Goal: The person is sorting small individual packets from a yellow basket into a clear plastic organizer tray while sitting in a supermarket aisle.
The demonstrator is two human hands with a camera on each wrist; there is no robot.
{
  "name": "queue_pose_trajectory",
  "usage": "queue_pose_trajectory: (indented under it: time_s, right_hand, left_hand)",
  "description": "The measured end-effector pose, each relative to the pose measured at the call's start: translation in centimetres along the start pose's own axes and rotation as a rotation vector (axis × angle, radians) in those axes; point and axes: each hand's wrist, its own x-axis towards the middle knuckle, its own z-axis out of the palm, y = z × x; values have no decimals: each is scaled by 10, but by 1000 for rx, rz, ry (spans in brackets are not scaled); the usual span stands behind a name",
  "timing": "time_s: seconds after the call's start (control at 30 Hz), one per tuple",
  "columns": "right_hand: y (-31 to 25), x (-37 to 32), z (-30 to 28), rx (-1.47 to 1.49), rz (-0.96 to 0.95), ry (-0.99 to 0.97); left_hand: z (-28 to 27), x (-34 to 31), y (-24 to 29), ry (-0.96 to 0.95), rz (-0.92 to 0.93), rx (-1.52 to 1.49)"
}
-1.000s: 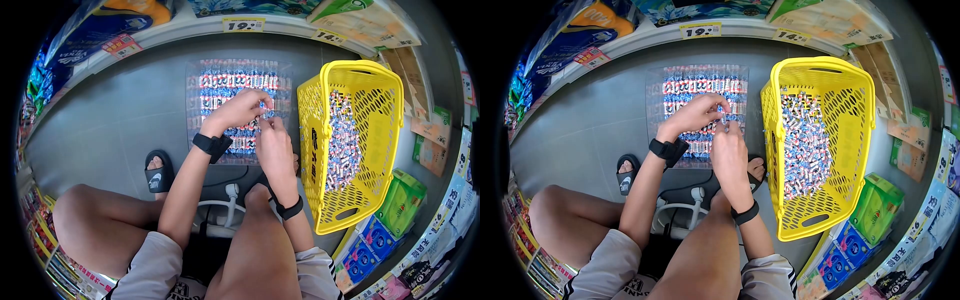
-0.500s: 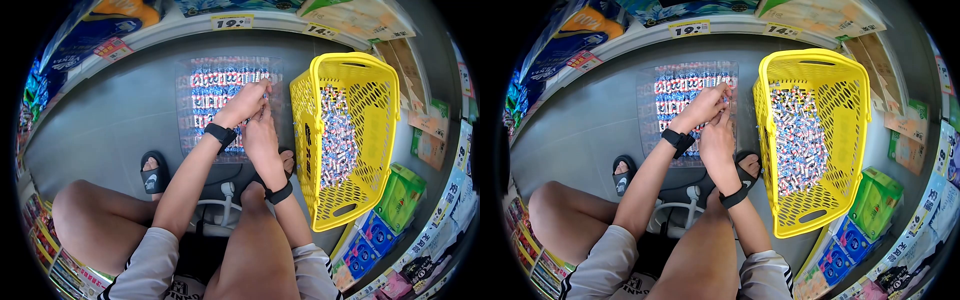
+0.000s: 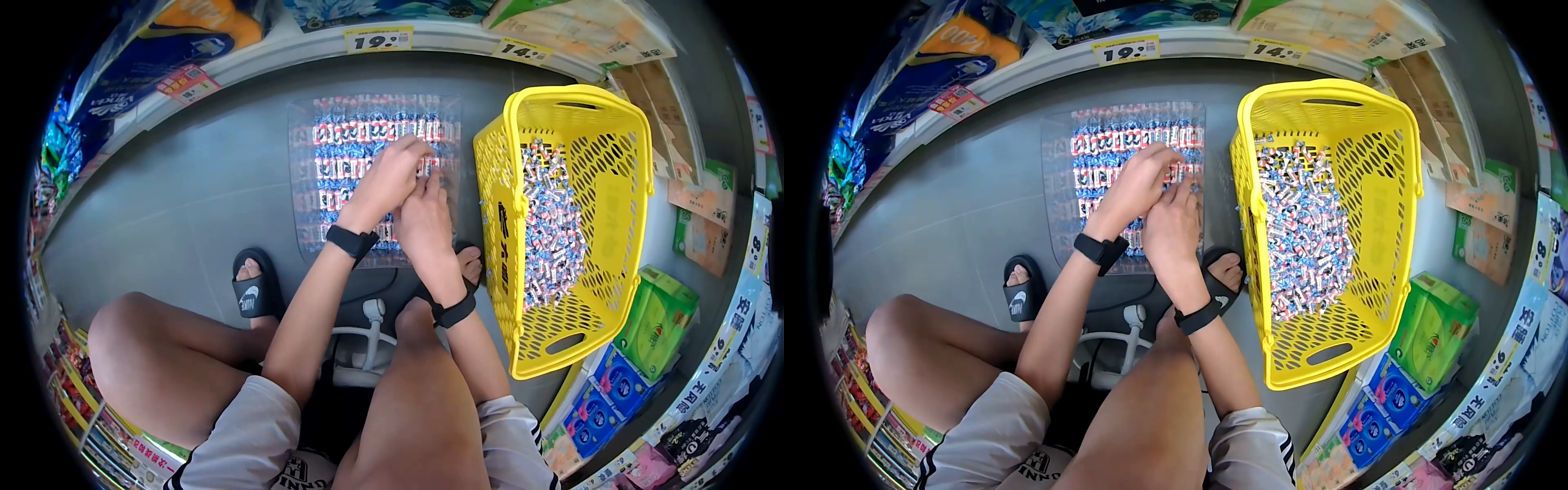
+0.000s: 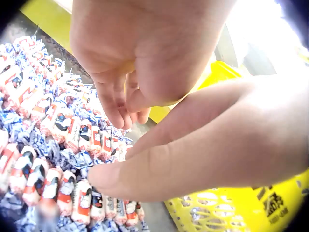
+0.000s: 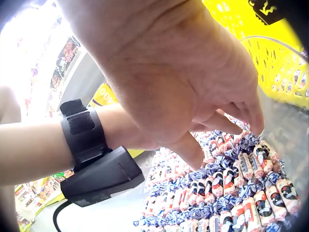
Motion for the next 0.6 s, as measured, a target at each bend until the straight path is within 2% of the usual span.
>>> queue_pose_trajectory:
  time_s: [0.27, 0.47, 0.6]
  right_hand:
    - [7, -11, 5, -51, -82, 59]
    - [5, -11, 8, 27, 4, -50]
    - [5, -9, 9, 43, -15, -7]
  left_hand:
    - [-8, -24, 3, -135, 31, 184]
    - [-2, -27, -3, -191, 7, 188]
    - [0, -24, -9, -202, 30, 196]
